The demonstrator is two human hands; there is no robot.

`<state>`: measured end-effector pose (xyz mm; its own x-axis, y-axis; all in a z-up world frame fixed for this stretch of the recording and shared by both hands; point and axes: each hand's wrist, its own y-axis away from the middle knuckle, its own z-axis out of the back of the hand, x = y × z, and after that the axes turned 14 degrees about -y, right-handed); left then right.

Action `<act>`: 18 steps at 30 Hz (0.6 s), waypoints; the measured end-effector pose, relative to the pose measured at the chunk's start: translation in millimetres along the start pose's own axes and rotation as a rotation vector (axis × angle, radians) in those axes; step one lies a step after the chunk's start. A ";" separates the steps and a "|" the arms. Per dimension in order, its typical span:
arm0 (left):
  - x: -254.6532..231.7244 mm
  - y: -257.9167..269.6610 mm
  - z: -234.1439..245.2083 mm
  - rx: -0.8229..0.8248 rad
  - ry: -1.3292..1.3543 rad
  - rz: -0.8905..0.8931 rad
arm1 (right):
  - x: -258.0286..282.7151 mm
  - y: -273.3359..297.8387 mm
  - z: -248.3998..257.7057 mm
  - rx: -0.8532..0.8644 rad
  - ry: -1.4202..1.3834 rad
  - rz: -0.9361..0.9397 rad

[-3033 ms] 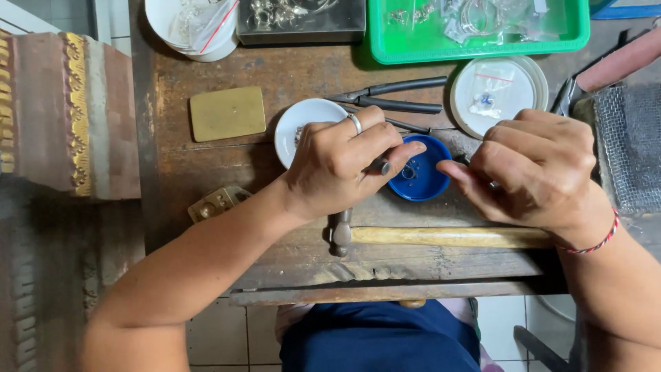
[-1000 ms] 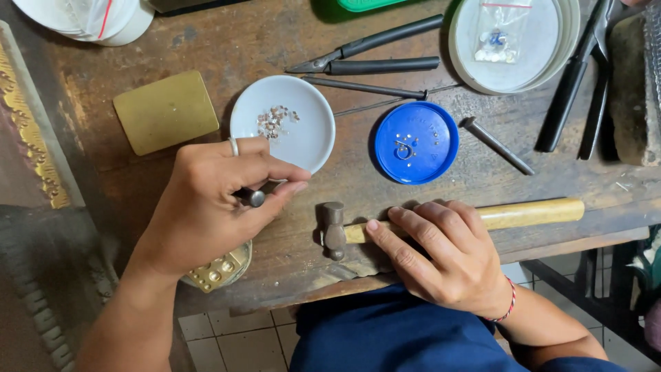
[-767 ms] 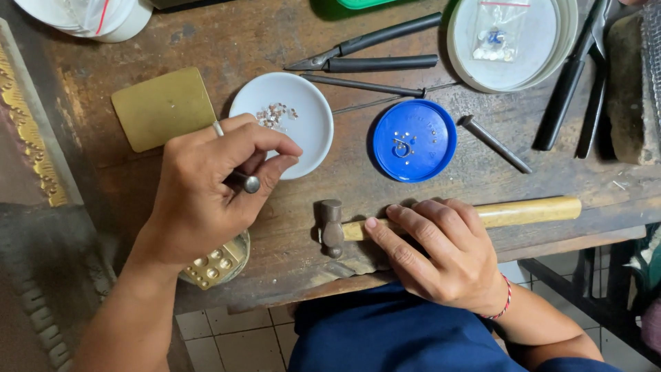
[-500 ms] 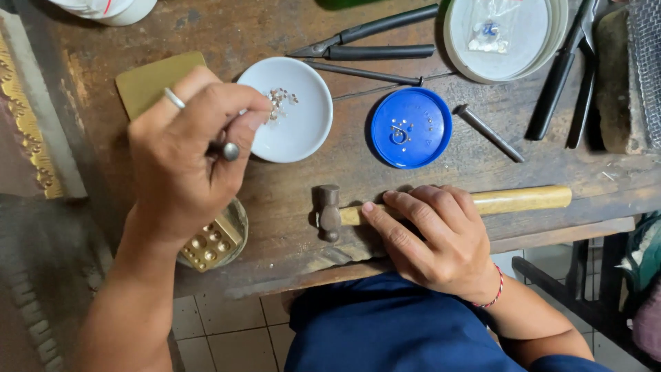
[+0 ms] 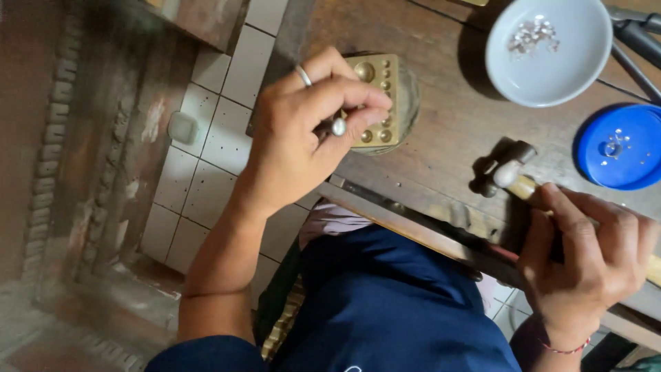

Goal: Shaping small metal pieces by placing them in a dapping block and striking a punch with a hammer.

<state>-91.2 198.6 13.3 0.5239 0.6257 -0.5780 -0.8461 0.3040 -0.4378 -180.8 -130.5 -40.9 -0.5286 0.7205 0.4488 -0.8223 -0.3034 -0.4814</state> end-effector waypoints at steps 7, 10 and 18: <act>6.2 30.3 -21.0 -0.014 -0.147 0.037 | -2.6 4.2 -3.1 0.009 0.049 0.020; 12.1 32.3 -29.9 -0.063 -0.248 -0.039 | -1.0 4.0 -3.0 -0.004 0.027 -0.004; 17.1 46.4 -25.9 0.039 -0.100 0.018 | -0.5 13.8 19.5 0.116 -0.114 -0.197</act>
<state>-119.0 204.8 -34.7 0.4976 0.6993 -0.5132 -0.8596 0.3187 -0.3994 -196.0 -147.2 -33.1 -0.3709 0.7001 0.6102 -0.9269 -0.2382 -0.2901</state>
